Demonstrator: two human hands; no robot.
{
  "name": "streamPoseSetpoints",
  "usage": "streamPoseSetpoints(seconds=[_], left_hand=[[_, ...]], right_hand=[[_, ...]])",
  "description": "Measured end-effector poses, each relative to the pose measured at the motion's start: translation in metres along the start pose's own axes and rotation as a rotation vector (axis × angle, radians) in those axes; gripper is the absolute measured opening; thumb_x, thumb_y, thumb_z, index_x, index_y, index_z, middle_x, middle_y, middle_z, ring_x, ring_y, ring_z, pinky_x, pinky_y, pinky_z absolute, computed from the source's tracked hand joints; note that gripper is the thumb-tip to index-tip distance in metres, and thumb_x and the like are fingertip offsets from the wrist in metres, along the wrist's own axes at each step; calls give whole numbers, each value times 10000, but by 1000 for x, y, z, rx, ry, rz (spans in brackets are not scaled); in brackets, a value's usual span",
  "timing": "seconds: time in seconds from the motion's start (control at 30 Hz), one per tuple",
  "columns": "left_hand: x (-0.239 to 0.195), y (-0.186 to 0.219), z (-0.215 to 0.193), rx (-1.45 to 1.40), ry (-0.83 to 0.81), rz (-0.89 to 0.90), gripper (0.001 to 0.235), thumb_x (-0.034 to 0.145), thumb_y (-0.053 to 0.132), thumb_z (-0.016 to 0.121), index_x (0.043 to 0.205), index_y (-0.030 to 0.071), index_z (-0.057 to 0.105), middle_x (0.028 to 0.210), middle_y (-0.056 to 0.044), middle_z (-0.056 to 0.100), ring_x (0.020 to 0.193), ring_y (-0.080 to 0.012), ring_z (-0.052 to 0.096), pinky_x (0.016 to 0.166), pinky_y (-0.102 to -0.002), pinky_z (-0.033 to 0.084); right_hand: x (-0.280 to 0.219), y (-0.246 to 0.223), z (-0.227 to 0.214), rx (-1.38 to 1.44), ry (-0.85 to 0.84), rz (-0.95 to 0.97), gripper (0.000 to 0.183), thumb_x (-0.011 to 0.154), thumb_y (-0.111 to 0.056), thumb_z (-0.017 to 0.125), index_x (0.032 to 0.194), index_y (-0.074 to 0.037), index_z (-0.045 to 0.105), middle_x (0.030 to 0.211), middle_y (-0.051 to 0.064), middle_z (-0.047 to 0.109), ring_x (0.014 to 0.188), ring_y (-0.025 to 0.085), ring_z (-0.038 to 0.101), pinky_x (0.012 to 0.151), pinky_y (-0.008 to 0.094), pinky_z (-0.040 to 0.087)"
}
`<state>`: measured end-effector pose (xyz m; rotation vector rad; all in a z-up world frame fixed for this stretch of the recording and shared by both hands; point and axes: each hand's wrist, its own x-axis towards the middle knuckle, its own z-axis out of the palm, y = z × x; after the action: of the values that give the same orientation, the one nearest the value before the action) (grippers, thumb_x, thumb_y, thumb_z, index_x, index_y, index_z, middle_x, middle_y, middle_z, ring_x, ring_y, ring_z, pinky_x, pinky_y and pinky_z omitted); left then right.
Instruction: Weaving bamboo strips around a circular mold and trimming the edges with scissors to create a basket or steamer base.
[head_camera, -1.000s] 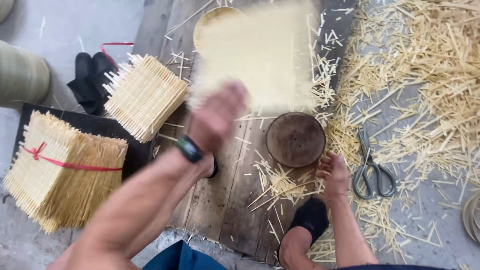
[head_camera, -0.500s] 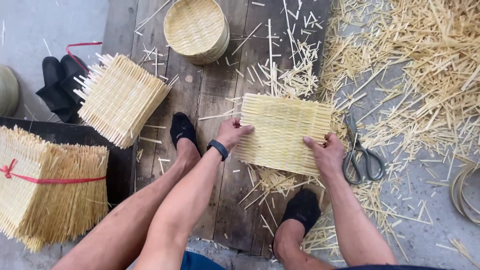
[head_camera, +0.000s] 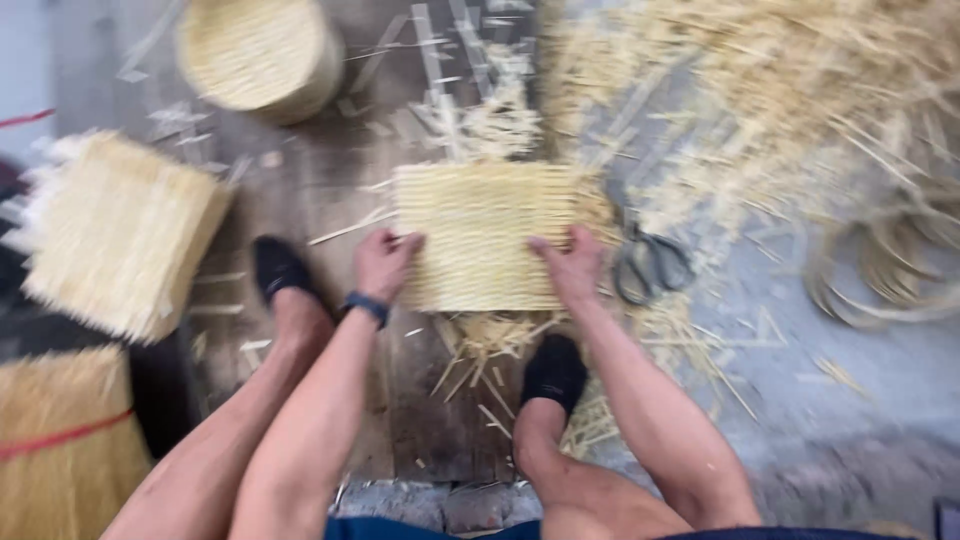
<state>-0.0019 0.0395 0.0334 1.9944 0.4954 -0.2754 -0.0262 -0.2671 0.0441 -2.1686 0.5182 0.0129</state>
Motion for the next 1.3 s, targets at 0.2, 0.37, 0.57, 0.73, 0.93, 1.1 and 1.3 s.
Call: streamPoseSetpoints(seconds=[0.2,0.37,0.57,0.73,0.93,1.1,1.3], left_hand=[[-30,-31,-10,-196,-5,-65,406,881,225,833,1139,-44,670,955,-108,738,783,-107,623,686,-255,510],[-35,-14,-16,-157,-56,-99,551,883,230,815,1283,-51,561,1052,-132,746,888,-138,688,734,-252,549],[-30,-24,-63,-102,49,-136,770,902,218,803,1482,-39,368,1242,-196,642,958,-216,696,749,-327,600],[-33,-60,-133,-25,180,-98,739,981,153,796,1512,-57,328,1249,-216,627,943,-244,698,725,-343,613],[-54,-57,-173,37,173,-54,613,1096,58,752,1498,-120,324,1192,-270,635,923,-273,704,780,-371,609],[-55,-29,-167,11,141,44,600,1071,39,716,1496,-111,320,1256,-226,616,1002,-274,717,798,-354,622],[-43,-29,-163,57,30,103,544,1042,36,725,1456,-106,401,1249,-201,632,1038,-257,704,807,-335,606]], right_hand=[[-34,1,0,183,-111,87,437,755,-325,923,1019,-48,711,933,59,762,839,163,725,757,315,574],[28,67,-96,210,30,171,536,791,-291,911,1157,-71,588,964,52,658,854,146,644,745,296,556],[79,195,-294,-578,229,445,1163,661,-486,955,1502,-27,297,1529,223,352,1414,373,326,1166,491,273],[102,214,-360,-971,-8,421,1531,536,-577,956,1611,-5,27,1692,245,53,1574,382,17,1254,508,25],[132,259,-356,-925,-152,471,1563,473,-554,964,1595,-5,25,1624,251,185,1528,375,124,1203,573,-15],[50,311,-325,-1037,-182,246,452,789,-356,811,1167,-111,782,1211,232,732,1174,413,662,1042,547,488],[-112,201,-321,-966,-334,129,738,553,-487,926,1171,-126,746,1194,153,702,1156,332,637,1065,481,437]])
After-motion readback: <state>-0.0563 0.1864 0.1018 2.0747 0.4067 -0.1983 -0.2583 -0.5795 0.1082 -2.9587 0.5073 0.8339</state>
